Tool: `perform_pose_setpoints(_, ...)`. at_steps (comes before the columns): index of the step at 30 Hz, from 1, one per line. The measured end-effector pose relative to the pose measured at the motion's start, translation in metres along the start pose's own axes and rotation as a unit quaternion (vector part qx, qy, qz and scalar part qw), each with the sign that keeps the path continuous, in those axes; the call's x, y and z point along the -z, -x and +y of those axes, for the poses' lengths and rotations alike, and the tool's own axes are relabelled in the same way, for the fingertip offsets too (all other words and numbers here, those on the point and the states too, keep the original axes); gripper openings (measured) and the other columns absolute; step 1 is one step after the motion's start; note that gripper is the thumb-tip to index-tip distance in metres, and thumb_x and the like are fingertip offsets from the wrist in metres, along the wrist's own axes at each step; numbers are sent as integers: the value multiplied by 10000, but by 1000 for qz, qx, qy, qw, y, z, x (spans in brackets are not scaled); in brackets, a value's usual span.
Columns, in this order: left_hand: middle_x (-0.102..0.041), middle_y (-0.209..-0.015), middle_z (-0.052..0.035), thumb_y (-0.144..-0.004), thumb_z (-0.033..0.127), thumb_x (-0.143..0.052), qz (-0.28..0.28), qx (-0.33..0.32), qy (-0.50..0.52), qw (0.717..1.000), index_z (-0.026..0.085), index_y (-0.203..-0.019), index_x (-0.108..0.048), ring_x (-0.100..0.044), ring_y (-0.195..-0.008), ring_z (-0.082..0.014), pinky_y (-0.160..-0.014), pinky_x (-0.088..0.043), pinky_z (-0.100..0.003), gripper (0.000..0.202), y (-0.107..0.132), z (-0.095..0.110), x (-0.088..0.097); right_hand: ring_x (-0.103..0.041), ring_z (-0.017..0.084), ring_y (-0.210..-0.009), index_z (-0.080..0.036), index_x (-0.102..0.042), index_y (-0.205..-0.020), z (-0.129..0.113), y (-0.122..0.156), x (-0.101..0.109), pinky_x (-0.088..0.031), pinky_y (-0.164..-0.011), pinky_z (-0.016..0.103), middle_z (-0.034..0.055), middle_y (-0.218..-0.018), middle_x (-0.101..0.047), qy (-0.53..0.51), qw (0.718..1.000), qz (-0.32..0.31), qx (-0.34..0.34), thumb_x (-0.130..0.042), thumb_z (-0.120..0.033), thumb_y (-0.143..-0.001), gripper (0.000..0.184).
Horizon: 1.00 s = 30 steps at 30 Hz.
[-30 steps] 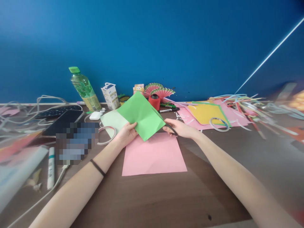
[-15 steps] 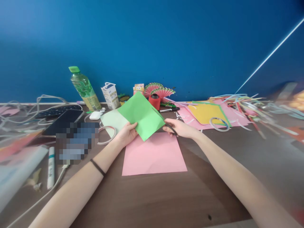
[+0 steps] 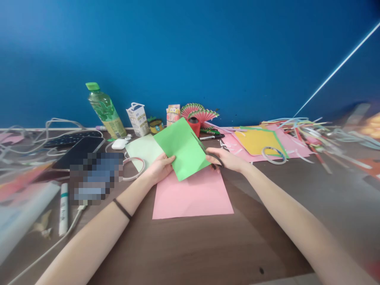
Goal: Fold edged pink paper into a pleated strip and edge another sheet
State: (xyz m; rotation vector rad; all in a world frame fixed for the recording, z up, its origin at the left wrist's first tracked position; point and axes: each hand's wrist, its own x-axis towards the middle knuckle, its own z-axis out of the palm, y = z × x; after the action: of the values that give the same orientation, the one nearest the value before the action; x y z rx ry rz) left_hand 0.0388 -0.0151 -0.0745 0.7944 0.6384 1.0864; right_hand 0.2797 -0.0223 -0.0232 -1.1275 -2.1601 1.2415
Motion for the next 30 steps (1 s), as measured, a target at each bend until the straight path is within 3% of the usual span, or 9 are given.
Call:
perform_pose_setpoints(7,-652,-1049,-120,-735,65,-560,-18,-3,-24,1000,105,-996,-606,-576,-1041,-256,-1006,-370,-428,268,-1,-4,4,-470,104,-552,-204,-373,-710,2,-1,-1,-387,-555,252,-48,-605,-455,21,1000,8,4,-457,-523,-811,344)
perform_pose_setpoints(30,-651,-1066,-115,-736,67,-553,-9,5,-26,1000,113,-1057,-588,-585,-1031,-243,-983,-399,-401,327,-1,-3,4,-434,90,-541,-212,-359,-737,10,-5,-10,-375,-553,245,-55,-670,-391,3,999,40,3,-502,-496,-788,322)
